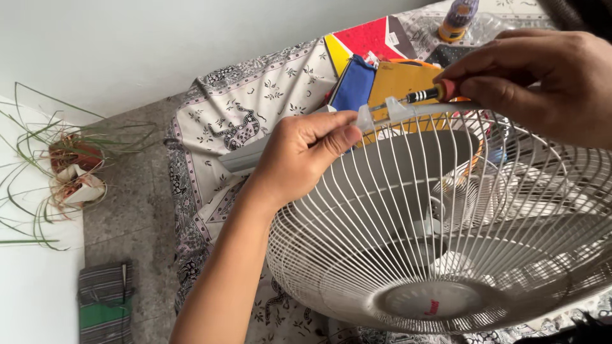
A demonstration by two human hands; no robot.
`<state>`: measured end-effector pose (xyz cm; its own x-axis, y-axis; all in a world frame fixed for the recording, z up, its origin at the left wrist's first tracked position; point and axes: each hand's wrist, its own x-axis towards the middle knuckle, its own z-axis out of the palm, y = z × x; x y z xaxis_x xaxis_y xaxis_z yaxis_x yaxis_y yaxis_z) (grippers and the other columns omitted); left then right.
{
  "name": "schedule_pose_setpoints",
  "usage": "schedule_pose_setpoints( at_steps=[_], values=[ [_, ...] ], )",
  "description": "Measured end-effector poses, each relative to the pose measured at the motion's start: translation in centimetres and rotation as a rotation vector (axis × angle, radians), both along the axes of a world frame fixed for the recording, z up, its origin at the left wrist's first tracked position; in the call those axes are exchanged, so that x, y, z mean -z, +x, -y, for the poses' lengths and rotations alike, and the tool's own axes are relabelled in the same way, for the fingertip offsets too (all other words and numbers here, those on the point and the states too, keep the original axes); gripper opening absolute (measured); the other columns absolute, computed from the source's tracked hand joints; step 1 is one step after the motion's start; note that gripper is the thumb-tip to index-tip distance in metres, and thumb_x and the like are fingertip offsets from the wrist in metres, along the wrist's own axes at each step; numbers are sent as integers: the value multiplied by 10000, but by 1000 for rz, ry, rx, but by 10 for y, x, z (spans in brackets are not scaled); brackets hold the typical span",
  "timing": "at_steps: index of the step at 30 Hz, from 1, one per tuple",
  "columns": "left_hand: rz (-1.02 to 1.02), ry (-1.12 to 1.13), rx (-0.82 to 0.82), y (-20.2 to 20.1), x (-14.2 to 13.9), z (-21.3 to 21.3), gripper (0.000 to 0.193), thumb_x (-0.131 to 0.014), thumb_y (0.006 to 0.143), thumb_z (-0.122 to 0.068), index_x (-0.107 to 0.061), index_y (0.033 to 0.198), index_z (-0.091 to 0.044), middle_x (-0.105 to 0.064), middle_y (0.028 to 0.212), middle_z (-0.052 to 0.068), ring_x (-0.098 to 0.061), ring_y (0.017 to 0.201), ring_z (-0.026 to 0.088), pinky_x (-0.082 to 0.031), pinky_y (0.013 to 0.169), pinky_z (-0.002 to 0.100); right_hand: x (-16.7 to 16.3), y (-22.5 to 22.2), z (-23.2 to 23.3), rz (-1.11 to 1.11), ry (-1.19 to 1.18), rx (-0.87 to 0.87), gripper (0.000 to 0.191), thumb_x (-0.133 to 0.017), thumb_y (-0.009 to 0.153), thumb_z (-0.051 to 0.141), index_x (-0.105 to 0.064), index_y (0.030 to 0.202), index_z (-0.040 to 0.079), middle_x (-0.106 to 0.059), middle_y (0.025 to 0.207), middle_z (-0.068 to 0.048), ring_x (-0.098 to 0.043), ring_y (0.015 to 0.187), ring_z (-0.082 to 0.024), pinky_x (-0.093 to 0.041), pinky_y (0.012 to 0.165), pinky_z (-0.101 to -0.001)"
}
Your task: The person services a table fan while seated on the floor next to a bed. They use a red-handled screwdriver to unscrew and loosen the fasteners holding the front grille to the fan housing, reposition the fan repeatedly, and work on the grille clips, at one point handling a small plastic-wrapped part against the grille.
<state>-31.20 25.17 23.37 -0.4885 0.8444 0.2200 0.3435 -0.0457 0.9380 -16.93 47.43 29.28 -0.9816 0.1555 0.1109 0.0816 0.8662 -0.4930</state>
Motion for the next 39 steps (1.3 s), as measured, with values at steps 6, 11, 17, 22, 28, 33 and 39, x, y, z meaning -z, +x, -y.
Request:
schedule_pose_setpoints(
  at_steps=[6,11,17,22,28,33,39],
  values=[
    [13,47,90,-9,4,-13,285,-619,825,-233,-636,1000,-8,-671,789,49,-575,729,38,-490,752,193,20,-4,-14,-78,3,-13,214,-537,820,141,-631,989,49,-605,792,-84,-636,742,-159,-520,681,-262],
    [134,-68,81,-7,1,-26,295,-631,780,-208,-641,998,-10,-652,713,59,-526,617,37,-446,571,190,32,-1,-36,-156,-51,-95,290,-529,780,215,-602,994,34,-600,805,-69,-632,744,-143,-500,649,-256],
    [79,-2,101,5,-8,-35,291,-623,798,-204,-616,1004,0,-671,878,78,-615,799,63,-510,716,195,43,3,-61,-160,4,-159,347,-552,694,270,-609,959,52,-620,809,-65,-635,749,-140,-507,680,-260],
    [-2,14,88,14,-11,-38,295,-625,807,-193,-604,1017,13,-668,913,95,-624,834,75,-506,747,204,57,12,-75,-125,-174,-168,213,-550,772,155,-589,960,63,-649,808,-58,-672,792,-122,-497,712,-255],
    [64,-60,83,13,-8,-39,276,-610,804,-180,-618,1005,9,-693,826,88,-578,740,59,-492,666,199,63,4,-81,-119,-348,-273,184,-535,755,49,-570,933,24,-648,859,-109,-640,866,-179,-475,751,-281],
    [-25,2,106,20,-5,-42,252,-629,813,-173,-622,992,3,-672,882,61,-604,777,36,-510,700,195,51,20,-67,-103,-225,-155,147,-545,753,16,-584,894,24,-651,838,-92,-641,848,-161,-478,718,-270],
    [3,-79,105,25,-9,-47,235,-634,799,-163,-634,971,-4,-660,747,34,-533,676,16,-481,619,190,49,14,-77,-152,-276,-272,164,-650,691,75,-608,850,64,-652,758,-42,-635,740,-98,-490,673,-221]
  ],
)
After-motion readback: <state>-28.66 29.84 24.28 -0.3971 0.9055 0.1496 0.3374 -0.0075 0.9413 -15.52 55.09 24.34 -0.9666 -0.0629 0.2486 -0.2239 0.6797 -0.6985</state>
